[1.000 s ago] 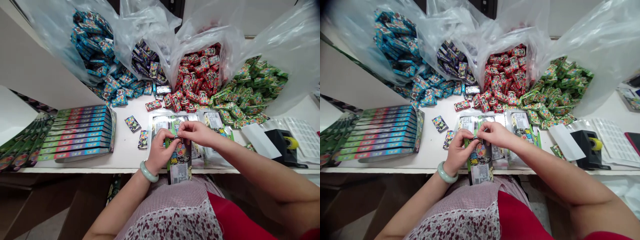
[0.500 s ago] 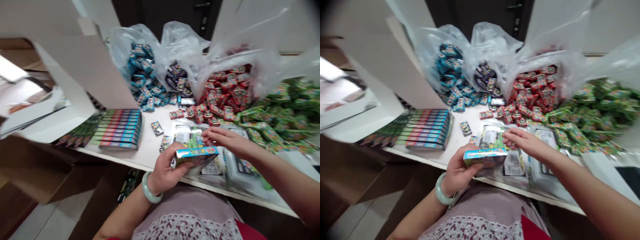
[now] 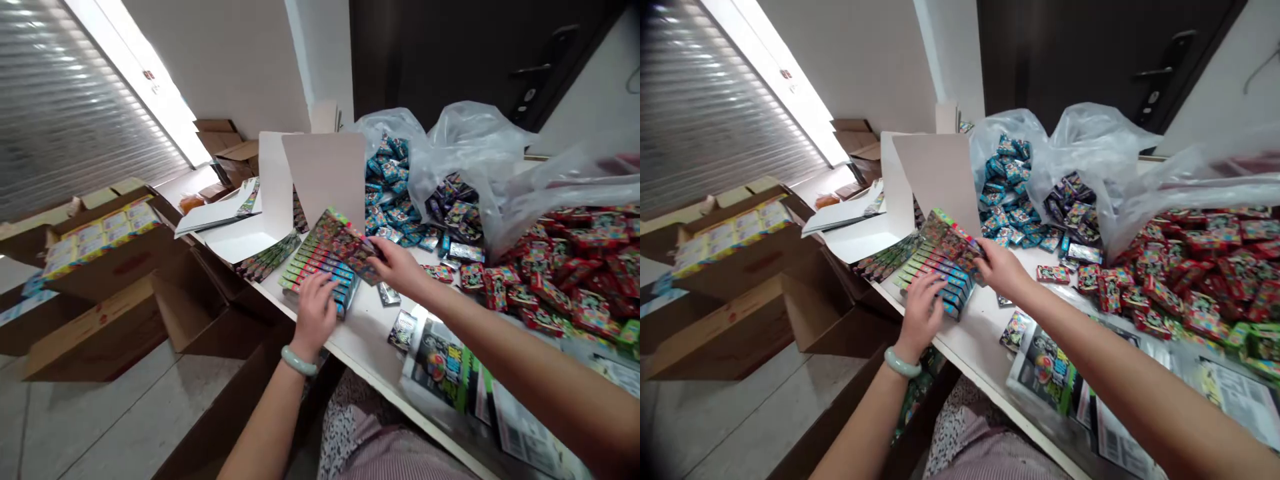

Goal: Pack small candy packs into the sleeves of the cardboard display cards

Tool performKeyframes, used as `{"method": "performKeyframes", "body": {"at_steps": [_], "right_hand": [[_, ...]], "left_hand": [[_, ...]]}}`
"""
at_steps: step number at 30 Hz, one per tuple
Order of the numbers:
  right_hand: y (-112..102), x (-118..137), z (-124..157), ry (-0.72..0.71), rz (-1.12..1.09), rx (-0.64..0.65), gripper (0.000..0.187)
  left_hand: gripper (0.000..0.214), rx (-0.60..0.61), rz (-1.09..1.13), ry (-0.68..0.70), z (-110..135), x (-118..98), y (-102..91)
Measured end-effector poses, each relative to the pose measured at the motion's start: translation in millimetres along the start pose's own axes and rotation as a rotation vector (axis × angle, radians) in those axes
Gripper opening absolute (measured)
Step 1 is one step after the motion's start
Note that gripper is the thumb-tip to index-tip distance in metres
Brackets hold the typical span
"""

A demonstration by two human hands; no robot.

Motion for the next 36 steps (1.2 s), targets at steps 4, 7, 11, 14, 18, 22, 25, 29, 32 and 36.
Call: {"method": "performKeyframes", "body": {"at_steps": [4,7,11,14,18,22,25,29,32,36], "right_hand": [[50,-5,-28,-0.153,0.096,0.020,0.040],[73,-7,-36,-0.170,0.113,0.000,0.042],[85,-5,-41,-0.180,0.109,0.013,0.043],[89,-5,-44,-0.174,0.120,0.024,0.043],[92,-6,-48,-0.141,0.156,0.027,0.043],[92,-3,-45,-0.144,0.181,0.084,0.052],[91,-2,-33,-0.161,0.245,0.182,0.057],[98,-9,-11,-0.209,0.428,0.352,0.053],[106,-15,-4,-0.224,0.496,0.415,0.046],[111,-15,-6,-0.132,0.485,0.510,0.053]], "left_hand": [[0.032,0.213,-0.201,-0.099,-23,50,9.0],[0.032,0.279,-0.217,-0.096,-32,65,20.7],[0.034,0.325,-0.232,-0.097,-36,72,29.5],[0.031,0.350,-0.220,-0.089,-40,75,30.6],[0.026,0.368,-0.199,-0.075,-46,77,32.5],[0.022,0.324,-0.183,-0.064,-44,77,33.2],[0.020,0.195,-0.206,-0.100,-42,81,25.1],[0.022,-0.035,-0.276,-0.225,-41,96,7.7],[0.027,-0.058,-0.282,-0.252,-43,106,4.8],[0.025,0.072,-0.254,-0.201,-45,111,9.2]]}}
Point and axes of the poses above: each hand's wrist, its own z-axis away from the middle knuckle, its own y-axis out of the palm, x = y × z, the point moved 1 cm from there along -z, towards the middle knuckle, and after that the axes turned 15 degrees about -x, right-handed, at the moved point
